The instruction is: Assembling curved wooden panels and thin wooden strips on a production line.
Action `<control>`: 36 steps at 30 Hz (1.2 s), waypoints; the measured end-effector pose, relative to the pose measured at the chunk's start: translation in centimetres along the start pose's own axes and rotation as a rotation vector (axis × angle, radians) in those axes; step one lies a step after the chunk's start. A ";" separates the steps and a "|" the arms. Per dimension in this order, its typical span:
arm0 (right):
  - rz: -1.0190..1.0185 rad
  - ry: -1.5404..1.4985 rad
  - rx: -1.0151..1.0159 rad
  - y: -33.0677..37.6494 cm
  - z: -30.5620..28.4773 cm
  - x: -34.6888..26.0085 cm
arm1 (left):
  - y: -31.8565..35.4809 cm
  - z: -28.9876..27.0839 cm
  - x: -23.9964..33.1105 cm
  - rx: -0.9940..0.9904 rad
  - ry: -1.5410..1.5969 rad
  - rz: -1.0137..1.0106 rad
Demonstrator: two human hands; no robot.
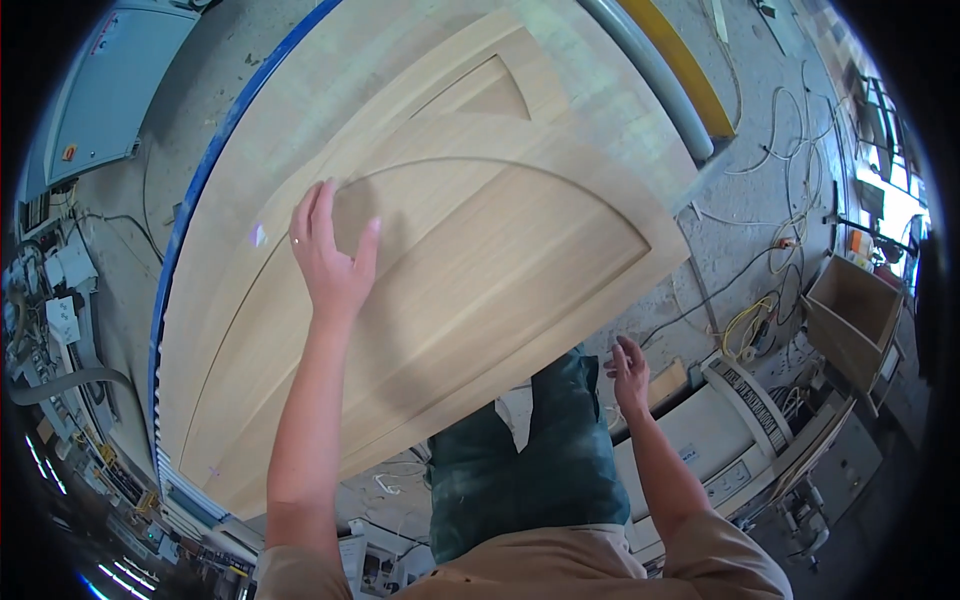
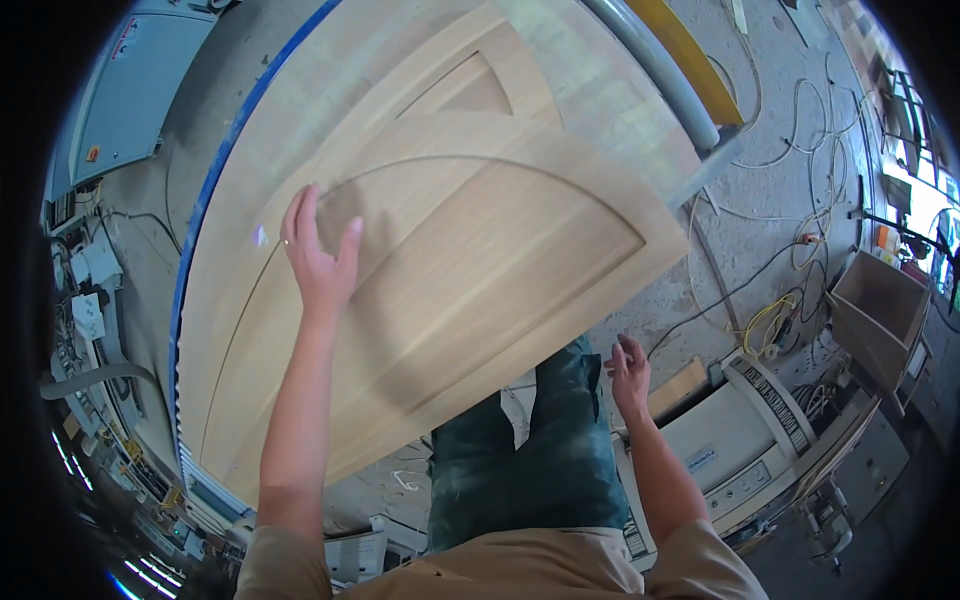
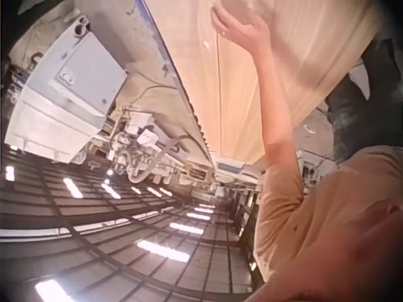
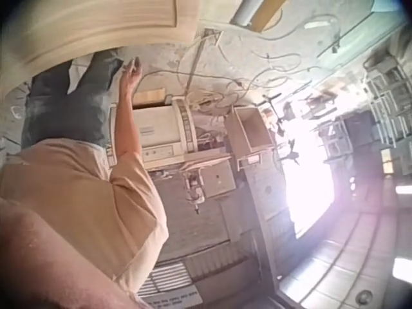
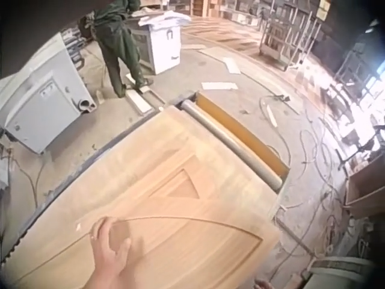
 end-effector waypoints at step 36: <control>0.022 0.034 -0.106 -20.0 -13.9 -19.6 | -15.4 8.1 4.0 -0.833 -0.122 -0.080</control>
Point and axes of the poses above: each hand's wrist, its own y-axis away from the middle knuckle, its own z-axis out of the palm, x = y × z, the point moved 2 cm from there along -y, towards the middle knuckle, and after that the axes turned 6 degrees about z, right-handed, at the moved point
